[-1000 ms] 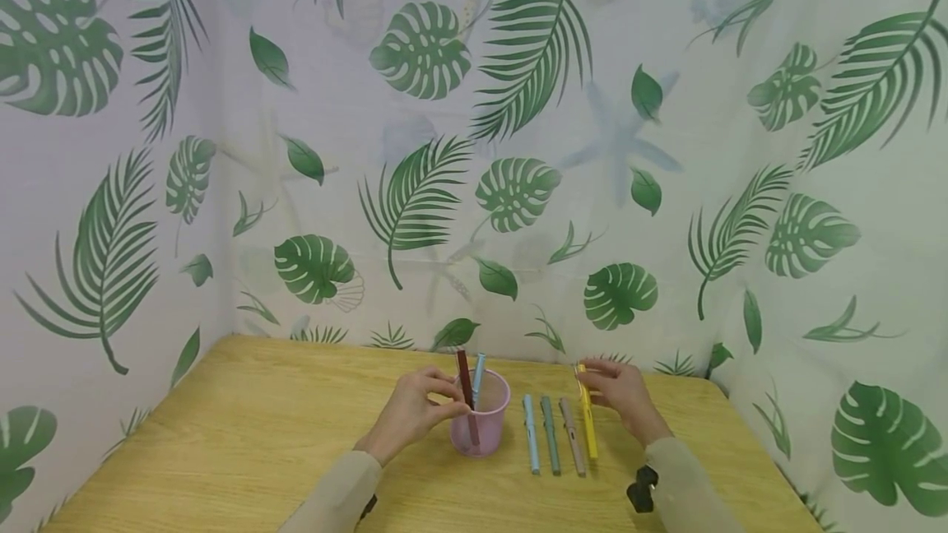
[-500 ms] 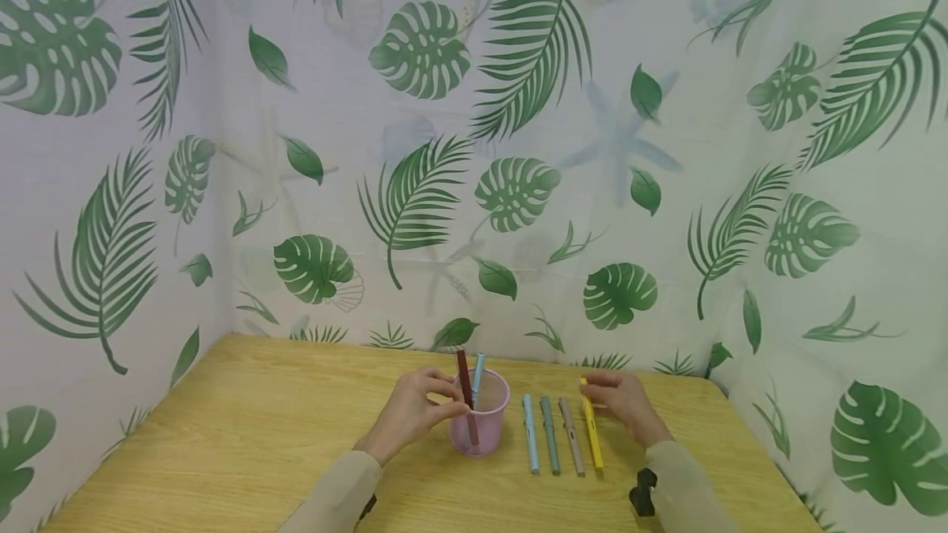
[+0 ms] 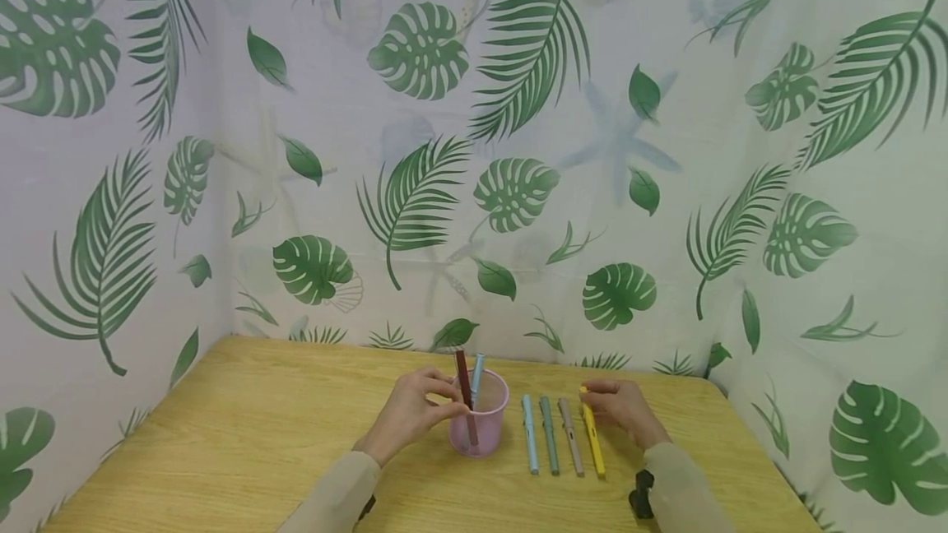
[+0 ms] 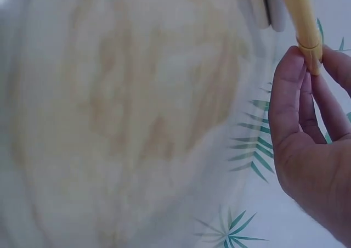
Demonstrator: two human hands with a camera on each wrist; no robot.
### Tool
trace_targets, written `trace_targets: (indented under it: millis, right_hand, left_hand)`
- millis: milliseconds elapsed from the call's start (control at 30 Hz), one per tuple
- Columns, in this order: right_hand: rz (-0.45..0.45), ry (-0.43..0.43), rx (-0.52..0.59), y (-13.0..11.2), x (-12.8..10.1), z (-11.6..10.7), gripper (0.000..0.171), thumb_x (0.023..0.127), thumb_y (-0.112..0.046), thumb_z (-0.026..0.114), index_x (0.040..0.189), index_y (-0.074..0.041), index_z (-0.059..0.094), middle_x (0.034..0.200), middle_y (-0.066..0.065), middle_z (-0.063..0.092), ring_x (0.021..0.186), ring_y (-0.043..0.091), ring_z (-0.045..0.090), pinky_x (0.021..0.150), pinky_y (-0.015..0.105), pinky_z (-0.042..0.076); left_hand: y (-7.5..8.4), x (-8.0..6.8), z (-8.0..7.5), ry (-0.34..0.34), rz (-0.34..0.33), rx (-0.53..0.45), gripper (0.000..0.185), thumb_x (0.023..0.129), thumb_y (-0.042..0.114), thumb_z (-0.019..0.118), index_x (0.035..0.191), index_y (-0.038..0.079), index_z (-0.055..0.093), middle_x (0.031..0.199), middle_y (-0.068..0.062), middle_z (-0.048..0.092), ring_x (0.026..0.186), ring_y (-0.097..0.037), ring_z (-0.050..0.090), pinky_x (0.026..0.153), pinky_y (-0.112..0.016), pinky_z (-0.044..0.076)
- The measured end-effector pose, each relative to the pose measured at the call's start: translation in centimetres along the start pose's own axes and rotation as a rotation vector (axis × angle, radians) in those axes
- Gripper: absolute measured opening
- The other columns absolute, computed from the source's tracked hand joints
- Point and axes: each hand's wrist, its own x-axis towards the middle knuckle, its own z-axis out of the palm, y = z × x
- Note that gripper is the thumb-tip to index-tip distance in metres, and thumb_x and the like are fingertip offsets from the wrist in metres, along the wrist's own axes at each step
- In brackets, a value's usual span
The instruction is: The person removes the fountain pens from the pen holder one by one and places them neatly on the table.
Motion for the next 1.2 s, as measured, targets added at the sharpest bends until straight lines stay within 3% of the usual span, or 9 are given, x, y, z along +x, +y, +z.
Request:
trace_targets:
  millis: [133,300,800,1200]
  right_hand:
    - [0.010,0.031,-0.061,0.2,0.2,0.1,0.038,0.092,-0.015,0.068,0.124,0.006,0.063,0.119,0.020,0.067,0.093,0.017,0.068,0.079,0.035,0.061]
    - [0.006,0.013,-0.069,0.3,0.3,0.1,0.039,0.093,-0.013,0.066,0.124,0.009,0.060,0.119,0.023,0.065,0.095,0.021,0.069,0.077,0.037,0.062]
    - [0.013,0.003,-0.186,0.2,1.0,0.4,0.034,0.089,-0.009,0.069,0.118,0.008,0.064,0.105,0.019,0.069,0.077,0.014,0.066,0.062,0.030,0.059]
    - [0.040,-0.011,-0.257,-0.2,1.3,0.5,0.033,0.090,-0.010,0.069,0.118,0.007,0.065,0.105,0.017,0.068,0.079,0.016,0.064,0.062,0.029,0.059]
  left_hand:
    - [0.0,0.0,0.0,0.001,0.000,-0.005,0.013,0.079,0.031,0.080,0.082,0.018,0.078,0.099,0.001,0.066,0.104,-0.024,0.064,0.067,-0.014,0.057]
    - [0.0,-0.1,0.0,0.004,0.001,-0.006,0.013,0.079,0.030,0.080,0.082,0.018,0.078,0.099,0.001,0.066,0.103,-0.024,0.064,0.067,-0.014,0.057]
    - [0.0,0.0,0.0,0.002,0.010,0.009,0.013,0.080,0.031,0.079,0.083,0.018,0.078,0.099,0.001,0.066,0.103,-0.024,0.064,0.067,-0.014,0.056]
    - [0.0,0.0,-0.1,0.000,0.015,0.013,0.012,0.080,0.030,0.079,0.083,0.018,0.078,0.099,0.001,0.066,0.103,-0.024,0.064,0.068,-0.014,0.056]
